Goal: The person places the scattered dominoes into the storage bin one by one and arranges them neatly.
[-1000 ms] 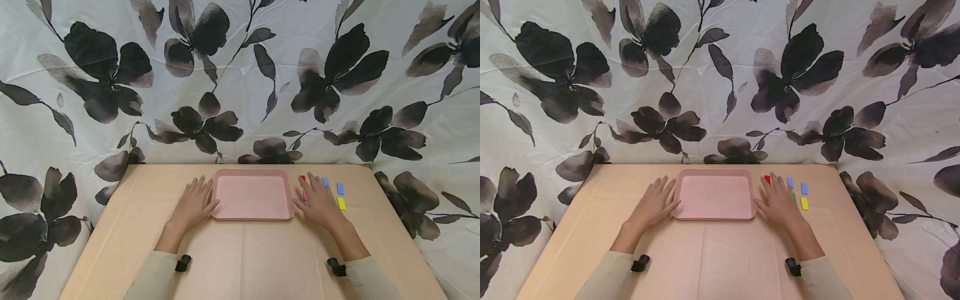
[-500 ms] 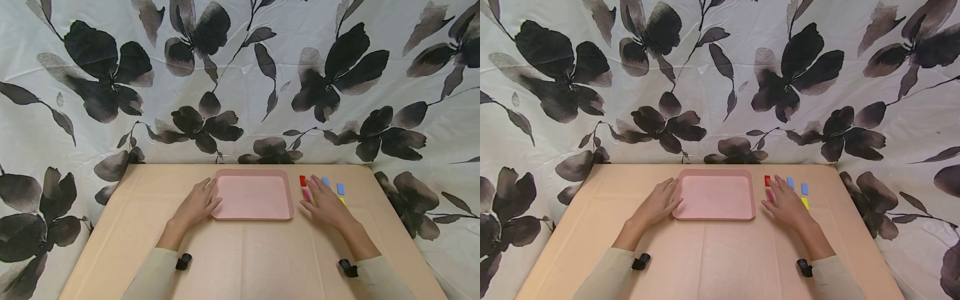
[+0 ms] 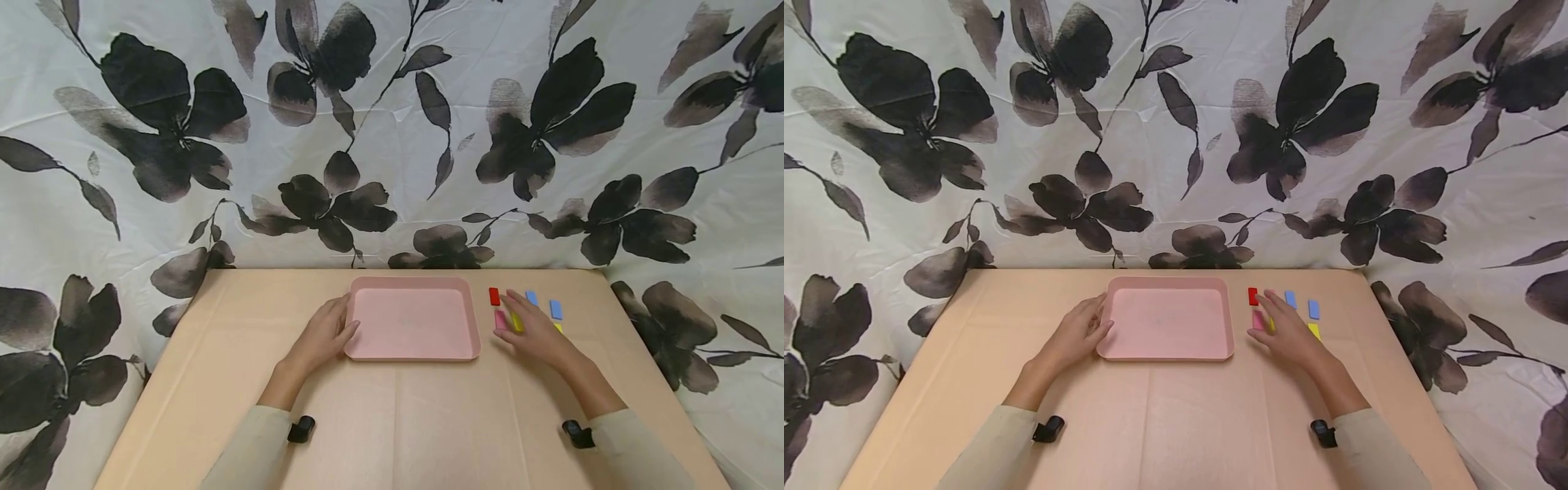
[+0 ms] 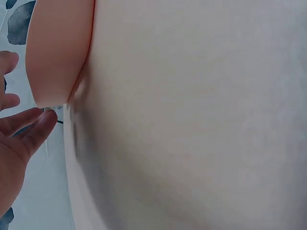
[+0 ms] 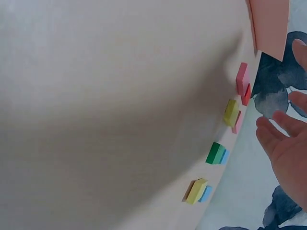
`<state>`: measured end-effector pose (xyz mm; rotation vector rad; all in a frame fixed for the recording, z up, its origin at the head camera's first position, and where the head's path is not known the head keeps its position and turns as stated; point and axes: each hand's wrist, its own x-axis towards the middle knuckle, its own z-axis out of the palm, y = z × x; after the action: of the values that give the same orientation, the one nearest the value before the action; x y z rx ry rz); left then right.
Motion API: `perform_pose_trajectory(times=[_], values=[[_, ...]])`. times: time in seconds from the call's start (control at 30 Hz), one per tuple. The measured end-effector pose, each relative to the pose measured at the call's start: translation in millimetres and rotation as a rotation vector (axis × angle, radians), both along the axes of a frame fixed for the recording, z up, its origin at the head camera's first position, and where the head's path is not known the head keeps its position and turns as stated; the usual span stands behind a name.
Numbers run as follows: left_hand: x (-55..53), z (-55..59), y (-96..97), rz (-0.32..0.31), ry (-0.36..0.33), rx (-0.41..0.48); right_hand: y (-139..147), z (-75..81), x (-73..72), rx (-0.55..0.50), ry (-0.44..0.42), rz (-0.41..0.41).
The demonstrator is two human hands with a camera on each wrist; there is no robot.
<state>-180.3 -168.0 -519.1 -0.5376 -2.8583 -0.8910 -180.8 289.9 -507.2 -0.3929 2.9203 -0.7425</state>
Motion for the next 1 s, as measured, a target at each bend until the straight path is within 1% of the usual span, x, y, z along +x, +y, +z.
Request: perform_pose_trajectory(times=[0.17,0.27,0.47,0.6,0.87,1.0], values=[[0.9,-0.7,2.2,0.036,-0.059,0.111,1.6,-0.3,-5.6,-0.014,0.011,0.011],[0.5,-0.1,3.4,0.049,-0.075,0.167,1.4,-0.1,-8.9,-0.018,0.007,0.015],[-3.9,0.5,7.4,0.074,-0.074,0.193,2.7,-0.2,-14.4,-0.026,-0.010,0.000],[-5.8,0.7,8.6,0.092,-0.092,0.212,3.5,-0.2,-17.9,-0.047,-0.011,0.005],[-6.4,-2.0,6.3,0.109,-0.129,0.257,-0.7,-0.7,-22.9,-0.040,-0.005,0.028],[-7.8,-4.3,5.4,0.110,-0.140,0.273,-5.0,0.0,-24.1,-0.021,-0.027,0.003]])
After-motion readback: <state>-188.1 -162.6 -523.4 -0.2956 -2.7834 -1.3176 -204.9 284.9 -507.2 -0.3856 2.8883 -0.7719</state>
